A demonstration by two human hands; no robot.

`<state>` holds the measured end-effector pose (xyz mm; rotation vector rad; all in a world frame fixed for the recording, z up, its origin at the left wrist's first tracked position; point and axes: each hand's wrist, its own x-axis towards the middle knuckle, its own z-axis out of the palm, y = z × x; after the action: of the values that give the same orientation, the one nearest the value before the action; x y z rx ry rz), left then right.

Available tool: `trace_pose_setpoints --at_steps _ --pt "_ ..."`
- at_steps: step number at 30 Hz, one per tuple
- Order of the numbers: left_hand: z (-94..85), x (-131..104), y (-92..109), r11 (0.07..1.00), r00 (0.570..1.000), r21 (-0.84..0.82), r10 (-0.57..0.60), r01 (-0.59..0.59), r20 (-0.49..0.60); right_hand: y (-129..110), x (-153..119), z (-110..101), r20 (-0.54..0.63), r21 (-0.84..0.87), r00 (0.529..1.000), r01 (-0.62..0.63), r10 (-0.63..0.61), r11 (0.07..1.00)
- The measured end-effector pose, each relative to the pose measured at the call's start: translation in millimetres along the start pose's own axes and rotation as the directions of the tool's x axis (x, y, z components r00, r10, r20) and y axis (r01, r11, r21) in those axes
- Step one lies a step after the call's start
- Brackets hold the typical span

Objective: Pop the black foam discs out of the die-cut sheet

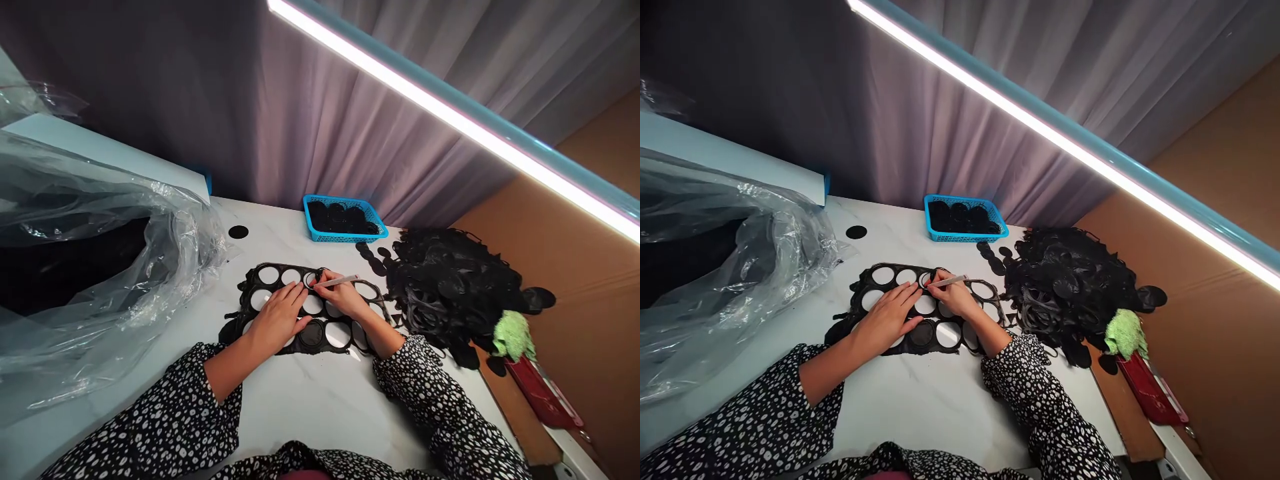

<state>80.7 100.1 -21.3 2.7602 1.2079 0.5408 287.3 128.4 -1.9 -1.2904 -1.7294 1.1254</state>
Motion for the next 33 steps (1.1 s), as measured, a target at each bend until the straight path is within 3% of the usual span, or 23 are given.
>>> trace_pose_setpoints --at_steps 15,18,20,23,26,29,31,33 --pt "-3.7 1 2 1.0 1.0 0.002 -0.009 0.009 0.015 -1 0 3 -0.041 -0.131 0.994 0.099 -0.105 0.986" --pt "-4.0 2 2 1.0 1.0 0.009 -0.007 0.007 0.024 -1 -1 5 -0.031 -0.253 0.989 0.131 -0.143 0.959" --pt "-3.6 2 2 1.0 1.0 0.003 -0.008 0.008 0.02 -3 -5 12 -0.011 -0.441 0.985 0.151 -0.174 0.885" --pt "-0.9 2 1 1.0 1.0 -0.018 -0.016 0.016 0.011 -7 -12 27 0.054 -0.703 0.974 0.194 -0.22 0.685" --pt "3.4 1 -1 0.999 1.0 -0.041 -0.018 0.017 -0.012 -9 -8 29 0.063 -0.794 0.971 0.19 -0.233 0.578" --pt "5.2 -1 -1 0.997 0.999 -0.072 -0.017 0.014 -0.052 -7 10 -3 -0.168 -0.775 0.964 0.0 -0.205 0.632" --pt "2.6 -3 -1 0.997 0.998 -0.082 -0.014 0.01 -0.055 -4 24 -37 -0.452 -0.656 0.873 -0.186 -0.183 0.732" --pt "-2.7 -3 0 0.997 0.999 -0.08 -0.013 0.01 -0.035 -3 32 -68 -0.643 -0.439 0.757 -0.236 -0.12 0.867"
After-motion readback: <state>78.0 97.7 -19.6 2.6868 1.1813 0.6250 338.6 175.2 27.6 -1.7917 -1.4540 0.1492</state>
